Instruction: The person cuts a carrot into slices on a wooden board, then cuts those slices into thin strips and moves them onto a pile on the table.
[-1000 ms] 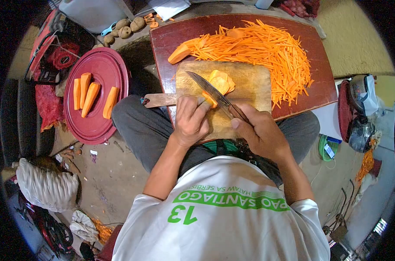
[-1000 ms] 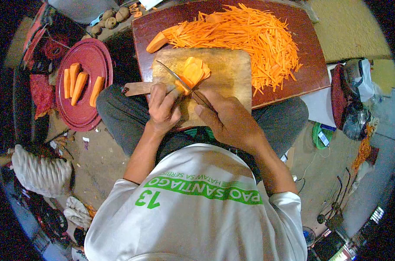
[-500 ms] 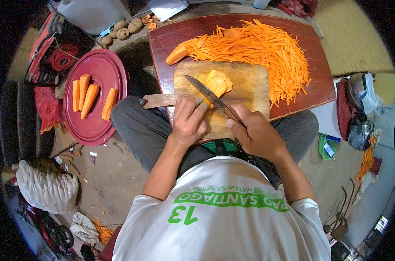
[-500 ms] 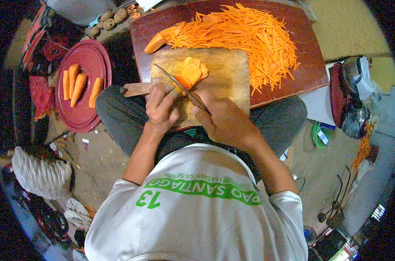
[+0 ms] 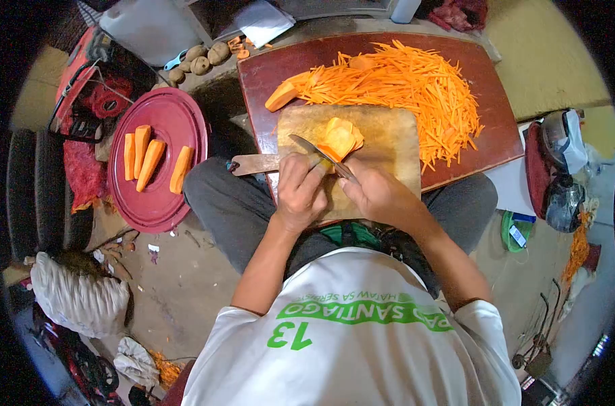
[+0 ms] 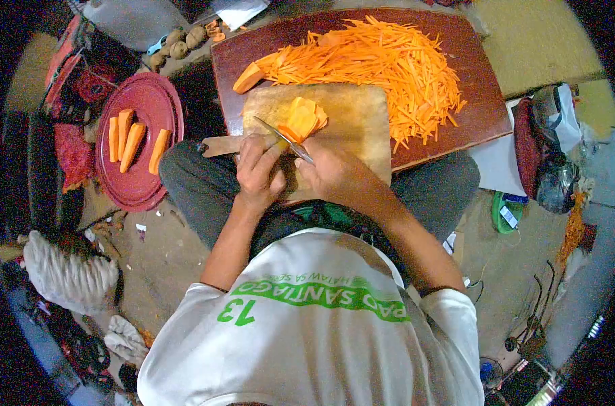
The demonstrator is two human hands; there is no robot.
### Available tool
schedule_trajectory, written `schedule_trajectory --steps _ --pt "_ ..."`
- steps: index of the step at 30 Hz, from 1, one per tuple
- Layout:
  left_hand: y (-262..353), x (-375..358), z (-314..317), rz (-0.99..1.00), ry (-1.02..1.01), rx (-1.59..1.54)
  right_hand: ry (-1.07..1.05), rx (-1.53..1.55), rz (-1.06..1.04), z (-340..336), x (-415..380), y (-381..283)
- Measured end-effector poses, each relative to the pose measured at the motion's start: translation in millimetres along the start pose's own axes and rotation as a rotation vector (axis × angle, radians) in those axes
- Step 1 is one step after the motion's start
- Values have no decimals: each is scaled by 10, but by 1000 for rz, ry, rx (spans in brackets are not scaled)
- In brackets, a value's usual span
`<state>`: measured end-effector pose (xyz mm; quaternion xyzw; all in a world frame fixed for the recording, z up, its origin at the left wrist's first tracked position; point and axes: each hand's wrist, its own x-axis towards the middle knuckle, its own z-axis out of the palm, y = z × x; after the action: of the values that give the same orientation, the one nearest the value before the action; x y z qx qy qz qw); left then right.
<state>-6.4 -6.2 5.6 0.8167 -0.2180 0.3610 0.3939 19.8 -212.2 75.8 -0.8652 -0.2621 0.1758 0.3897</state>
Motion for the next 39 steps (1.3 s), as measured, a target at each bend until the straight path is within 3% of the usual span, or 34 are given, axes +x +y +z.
schedule_trajectory --steps 8,14,17,21,24,27,35,38,39 --pt "45 -12 0 -95 8 56 30 298 29 -158 -107 -208" --pt "114 80 -7 -121 -44 -3 11 266 -22 -261 -162 -86" --pt "99 19 -36 -150 -74 29 -82 249 191 -359 -277 -145" --pt "143 -5 -68 -191 -32 101 75 194 132 -293 -491 -33" --pt "224 -30 -113 -372 -71 68 64 112 135 -268 -654 -61" --pt "337 -41 -144 -429 -78 28 32 100 128 -203 -756 -65" --pt "375 -119 -192 -409 -77 2 -32 175 192 -210 -622 -219" --pt "317 -152 -186 -364 -79 10 24 248 61 -126 -418 -243" --pt "298 -165 -183 -342 -84 20 -8 226 111 -99 -352 -212"
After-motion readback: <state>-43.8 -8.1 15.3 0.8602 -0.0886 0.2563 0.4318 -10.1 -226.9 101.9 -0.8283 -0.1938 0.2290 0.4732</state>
